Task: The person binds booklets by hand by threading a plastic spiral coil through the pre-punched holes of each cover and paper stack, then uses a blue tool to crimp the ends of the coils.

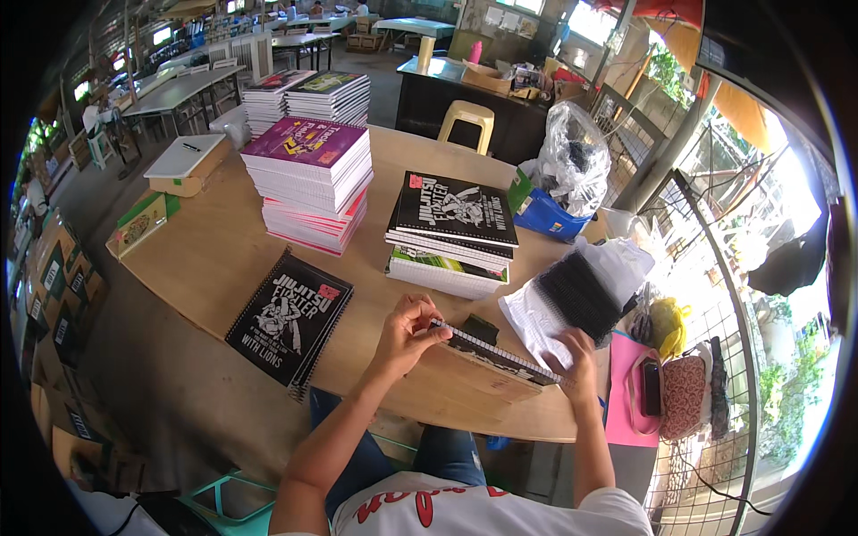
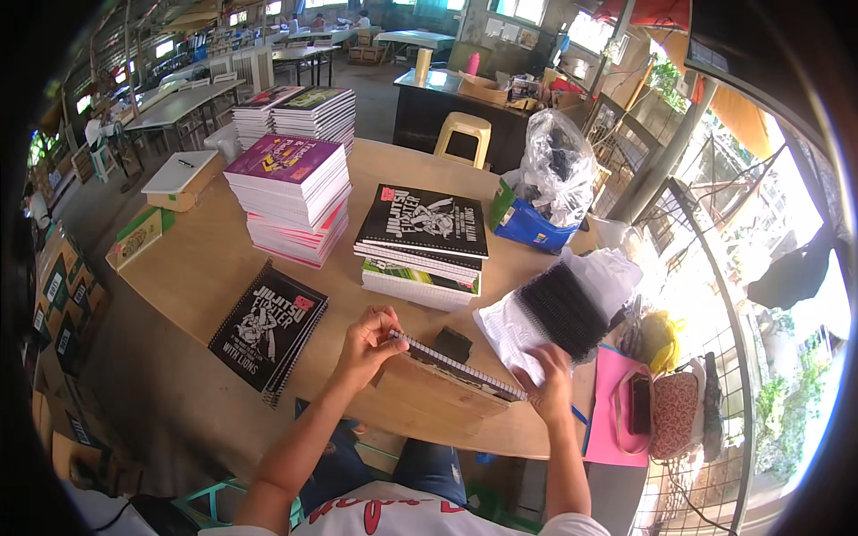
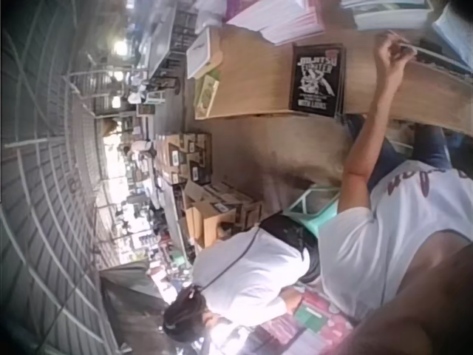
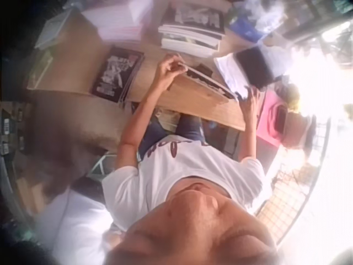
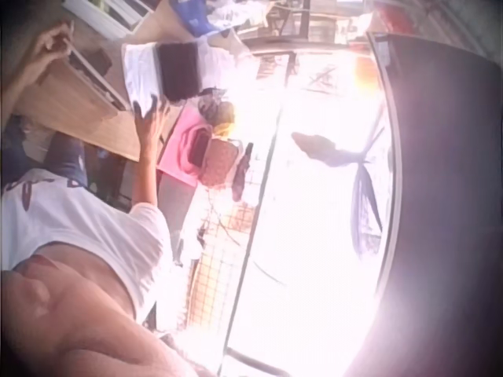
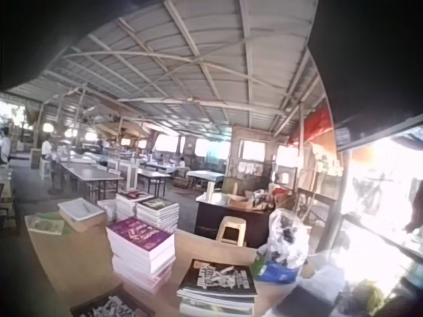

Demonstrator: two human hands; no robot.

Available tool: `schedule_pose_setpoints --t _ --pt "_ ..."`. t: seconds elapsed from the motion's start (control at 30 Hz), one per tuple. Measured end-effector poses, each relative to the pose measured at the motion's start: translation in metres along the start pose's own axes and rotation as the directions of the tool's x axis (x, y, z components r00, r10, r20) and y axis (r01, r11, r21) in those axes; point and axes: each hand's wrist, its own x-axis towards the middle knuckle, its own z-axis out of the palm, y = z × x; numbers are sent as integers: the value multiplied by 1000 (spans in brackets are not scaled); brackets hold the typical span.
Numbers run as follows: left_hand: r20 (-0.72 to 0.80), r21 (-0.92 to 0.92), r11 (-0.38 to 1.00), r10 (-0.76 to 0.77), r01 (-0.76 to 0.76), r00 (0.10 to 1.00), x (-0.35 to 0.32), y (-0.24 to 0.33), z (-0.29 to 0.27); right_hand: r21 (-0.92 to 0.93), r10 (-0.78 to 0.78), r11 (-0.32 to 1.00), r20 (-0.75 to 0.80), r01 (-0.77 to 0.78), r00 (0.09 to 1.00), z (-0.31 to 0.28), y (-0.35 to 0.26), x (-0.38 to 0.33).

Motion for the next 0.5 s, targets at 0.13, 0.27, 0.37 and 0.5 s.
schedule_pose_setpoints --t 0.13,0.27,0.37,0.5 --pt "67 -90 983 -155 161 986 -1 10 7 -451 290 830 -156 -330 944 16 29 -106" --pt "48 -227 958 -169 176 984 -3 7 7 -183 147 965 -210 -187 966 21 40 -120" --pt "21 -275 940 -203 201 979 1 17 18 -223 142 949 -324 -221 935 8 65 -124" --pt "23 -225 953 -203 203 979 2 24 18 -132 -125 989 -545 63 829 -73 -47 -35"
